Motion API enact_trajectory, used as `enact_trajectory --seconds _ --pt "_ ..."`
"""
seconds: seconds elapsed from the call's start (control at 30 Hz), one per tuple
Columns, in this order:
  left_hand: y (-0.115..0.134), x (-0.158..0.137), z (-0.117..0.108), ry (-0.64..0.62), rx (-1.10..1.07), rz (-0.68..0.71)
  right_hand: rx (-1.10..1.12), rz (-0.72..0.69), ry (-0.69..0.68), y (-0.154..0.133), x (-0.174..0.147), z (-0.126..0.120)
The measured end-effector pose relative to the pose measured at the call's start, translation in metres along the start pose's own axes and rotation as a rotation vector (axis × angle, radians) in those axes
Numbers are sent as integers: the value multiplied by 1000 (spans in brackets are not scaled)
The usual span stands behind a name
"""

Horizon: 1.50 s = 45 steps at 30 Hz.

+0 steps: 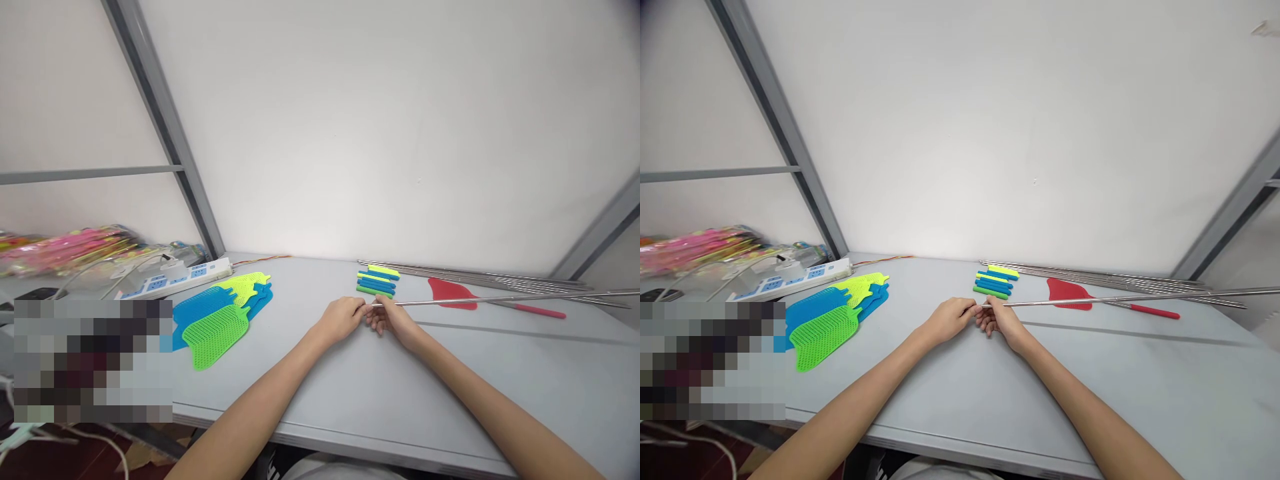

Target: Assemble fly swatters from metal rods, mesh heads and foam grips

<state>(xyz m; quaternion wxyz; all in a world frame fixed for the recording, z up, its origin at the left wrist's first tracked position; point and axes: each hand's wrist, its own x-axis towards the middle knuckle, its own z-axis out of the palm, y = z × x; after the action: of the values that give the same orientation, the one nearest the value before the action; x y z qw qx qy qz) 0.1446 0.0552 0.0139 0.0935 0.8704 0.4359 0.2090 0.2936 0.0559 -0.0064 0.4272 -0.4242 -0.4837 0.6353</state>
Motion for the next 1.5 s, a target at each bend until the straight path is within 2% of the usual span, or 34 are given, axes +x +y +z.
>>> enact_trajectory --seconds 0.33,0.53,0.8,1.2,1.5 --pt "-4 3 -3 49 31 60 0 -26 -2 -1 -1 1" --pt "-7 6 -12 164 97 75 -38 -69 -10 -4 -1 2" --pt "-16 8 -22 220 134 53 -27 -29 50 -12 -3 -1" --pt "-21 8 -36 194 114 -62 -43 -1 49 -13 -2 -3" --pt "-25 8 -38 127 51 -12 -17 -9 56 -16 -5 -2"
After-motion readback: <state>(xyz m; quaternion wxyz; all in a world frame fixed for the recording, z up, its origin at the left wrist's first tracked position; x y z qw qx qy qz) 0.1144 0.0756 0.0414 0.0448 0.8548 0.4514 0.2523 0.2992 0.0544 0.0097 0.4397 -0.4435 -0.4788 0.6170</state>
